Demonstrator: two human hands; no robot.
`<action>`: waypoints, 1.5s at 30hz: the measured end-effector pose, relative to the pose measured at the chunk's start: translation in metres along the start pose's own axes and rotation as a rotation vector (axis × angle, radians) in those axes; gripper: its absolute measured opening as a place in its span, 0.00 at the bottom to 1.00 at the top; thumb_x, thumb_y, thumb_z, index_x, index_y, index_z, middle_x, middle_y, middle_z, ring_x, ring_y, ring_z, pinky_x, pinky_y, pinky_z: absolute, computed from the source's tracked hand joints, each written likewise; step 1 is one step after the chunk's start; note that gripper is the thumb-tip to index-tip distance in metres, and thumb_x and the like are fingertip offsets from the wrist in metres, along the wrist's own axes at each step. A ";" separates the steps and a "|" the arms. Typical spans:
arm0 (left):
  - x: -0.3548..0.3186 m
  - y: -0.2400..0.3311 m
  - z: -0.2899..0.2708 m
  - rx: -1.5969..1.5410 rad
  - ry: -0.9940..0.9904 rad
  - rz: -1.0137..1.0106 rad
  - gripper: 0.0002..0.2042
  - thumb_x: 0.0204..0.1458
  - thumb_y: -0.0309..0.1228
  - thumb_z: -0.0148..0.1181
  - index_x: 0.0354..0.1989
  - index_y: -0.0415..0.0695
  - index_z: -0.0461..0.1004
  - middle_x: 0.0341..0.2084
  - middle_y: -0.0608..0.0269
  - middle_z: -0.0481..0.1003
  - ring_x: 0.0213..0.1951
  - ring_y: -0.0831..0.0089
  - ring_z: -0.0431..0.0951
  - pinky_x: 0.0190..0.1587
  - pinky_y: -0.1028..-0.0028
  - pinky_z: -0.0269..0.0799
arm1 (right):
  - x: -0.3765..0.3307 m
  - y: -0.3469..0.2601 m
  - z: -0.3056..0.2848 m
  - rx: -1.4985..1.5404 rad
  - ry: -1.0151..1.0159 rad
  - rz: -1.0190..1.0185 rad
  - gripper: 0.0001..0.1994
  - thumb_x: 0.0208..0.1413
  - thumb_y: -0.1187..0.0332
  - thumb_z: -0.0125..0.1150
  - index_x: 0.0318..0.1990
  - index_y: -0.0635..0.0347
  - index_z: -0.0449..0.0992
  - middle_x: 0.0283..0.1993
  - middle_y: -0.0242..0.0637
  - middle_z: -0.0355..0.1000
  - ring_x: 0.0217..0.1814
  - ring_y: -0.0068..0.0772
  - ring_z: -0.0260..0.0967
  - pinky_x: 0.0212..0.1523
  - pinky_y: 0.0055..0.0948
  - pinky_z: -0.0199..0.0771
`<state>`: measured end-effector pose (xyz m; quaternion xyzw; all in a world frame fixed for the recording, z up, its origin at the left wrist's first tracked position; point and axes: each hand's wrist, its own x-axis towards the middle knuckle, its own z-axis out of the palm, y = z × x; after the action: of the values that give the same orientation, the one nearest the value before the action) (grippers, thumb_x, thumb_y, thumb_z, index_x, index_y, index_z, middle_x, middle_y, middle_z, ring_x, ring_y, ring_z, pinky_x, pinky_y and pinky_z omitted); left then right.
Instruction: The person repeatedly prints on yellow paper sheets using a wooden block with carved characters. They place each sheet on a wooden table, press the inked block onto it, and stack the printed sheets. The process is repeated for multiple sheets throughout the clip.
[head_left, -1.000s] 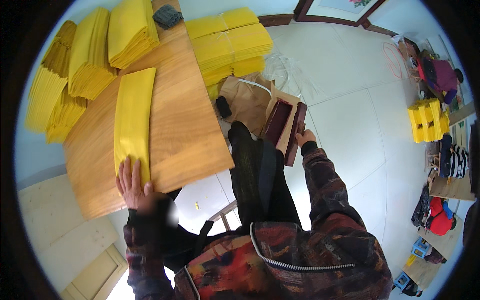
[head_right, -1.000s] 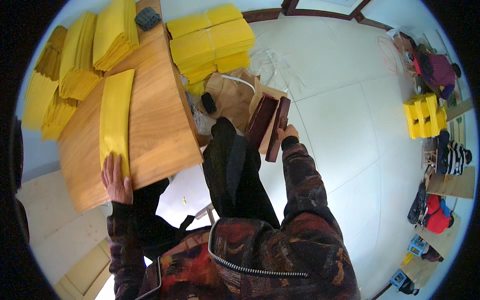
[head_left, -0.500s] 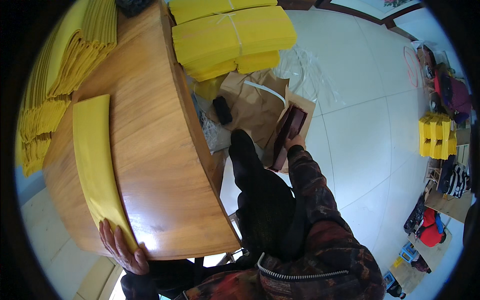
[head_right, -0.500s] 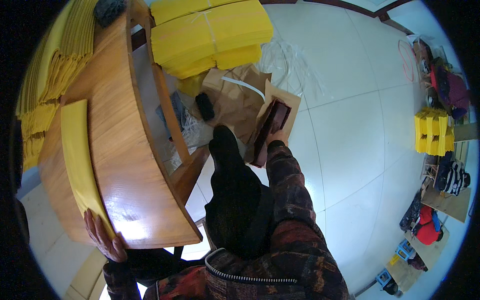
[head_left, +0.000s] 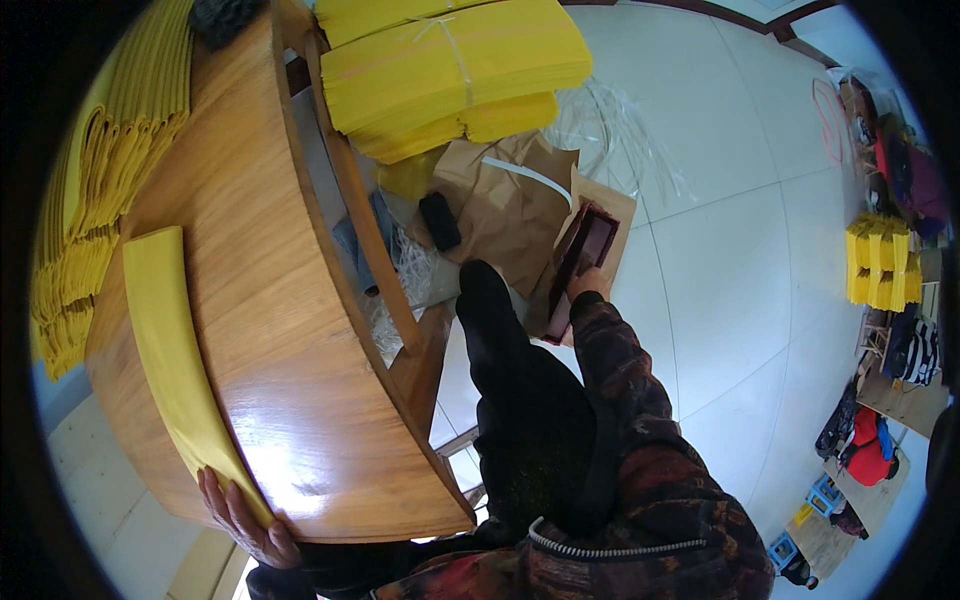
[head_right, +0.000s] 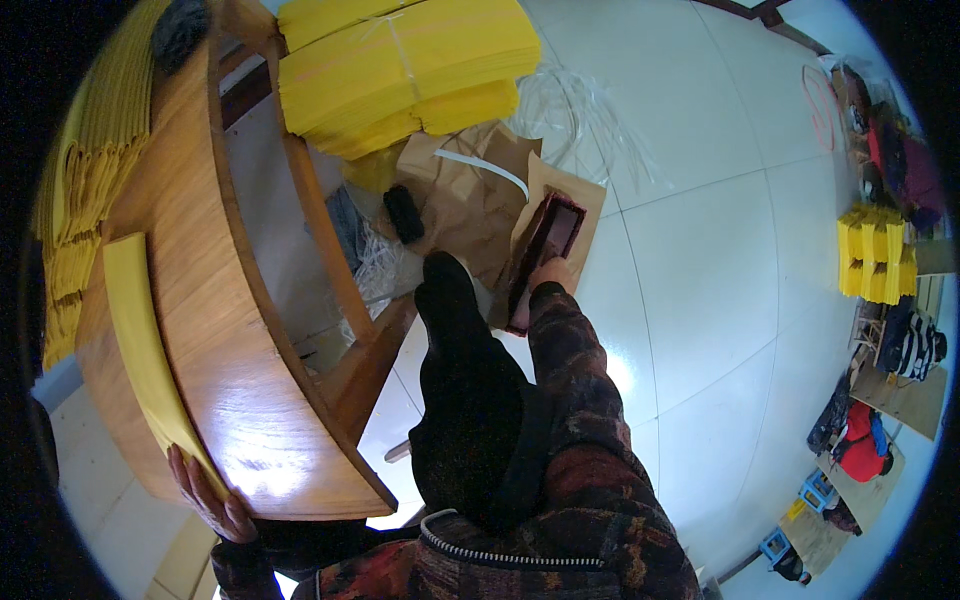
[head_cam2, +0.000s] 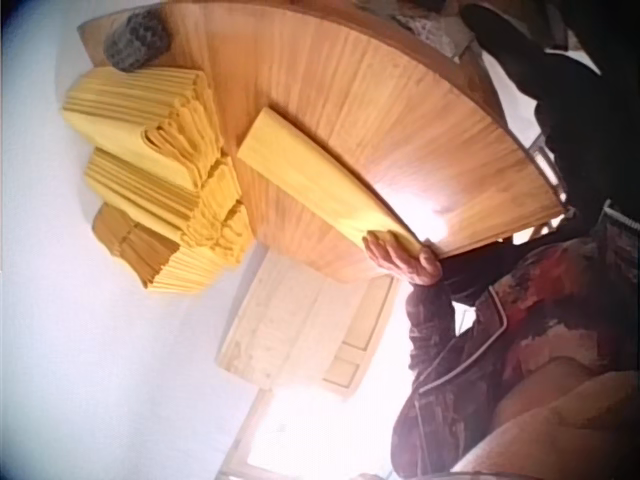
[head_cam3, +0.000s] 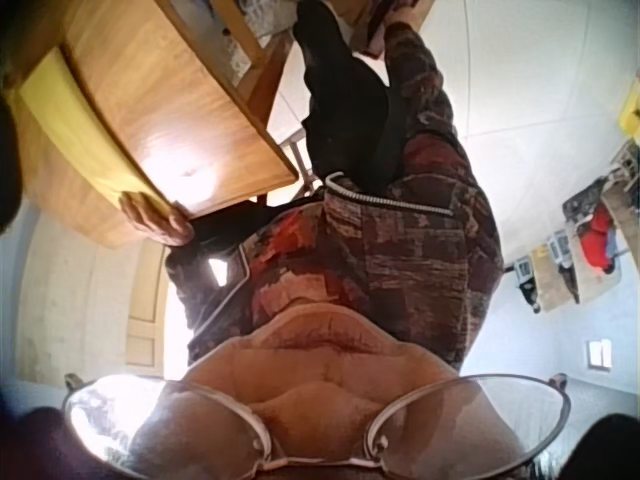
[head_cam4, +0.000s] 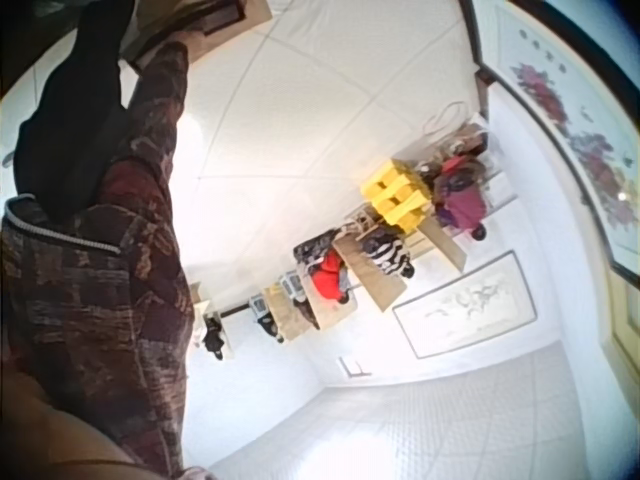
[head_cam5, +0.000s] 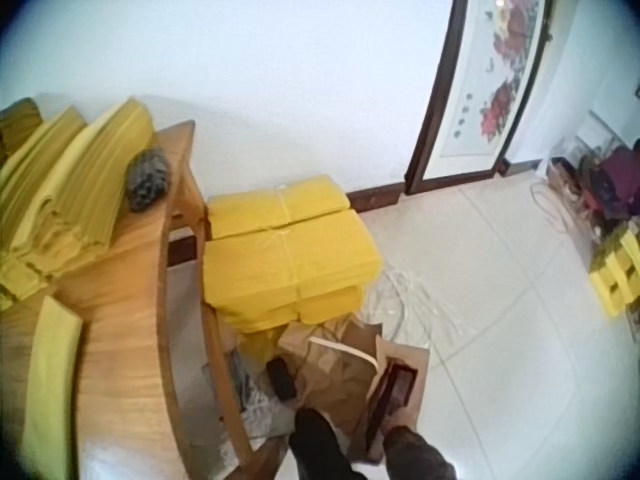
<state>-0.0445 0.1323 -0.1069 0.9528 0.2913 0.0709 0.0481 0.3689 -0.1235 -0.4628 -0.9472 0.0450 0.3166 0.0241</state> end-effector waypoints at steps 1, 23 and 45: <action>0.000 0.000 0.000 -0.014 0.000 -0.009 0.29 0.54 0.48 0.35 0.58 0.39 0.55 0.58 0.38 0.53 0.60 0.41 0.52 0.59 0.45 0.44 | 0.000 -0.001 -0.001 0.033 0.000 0.011 0.18 0.49 0.58 0.56 0.39 0.66 0.74 0.43 0.52 0.71 0.47 0.47 0.70 0.49 0.37 0.68; 0.001 0.002 -0.005 0.030 -0.044 -0.030 0.28 0.54 0.47 0.38 0.59 0.42 0.55 0.58 0.40 0.53 0.60 0.41 0.52 0.59 0.46 0.45 | 0.005 0.012 0.003 0.003 0.061 -0.034 0.19 0.51 0.59 0.56 0.42 0.67 0.71 0.43 0.52 0.71 0.46 0.49 0.69 0.48 0.38 0.69; 0.002 0.003 -0.013 0.045 -0.088 -0.036 0.27 0.52 0.46 0.42 0.56 0.41 0.58 0.58 0.41 0.53 0.59 0.41 0.52 0.59 0.48 0.45 | 0.028 0.055 0.023 0.217 -0.016 -0.101 0.18 0.50 0.61 0.56 0.47 0.60 0.68 0.34 0.48 0.73 0.39 0.42 0.72 0.36 0.39 0.72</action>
<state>-0.0434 0.1320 -0.0940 0.9504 0.3075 0.0218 0.0409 0.3722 -0.1784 -0.4993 -0.9375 0.0313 0.3156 0.1429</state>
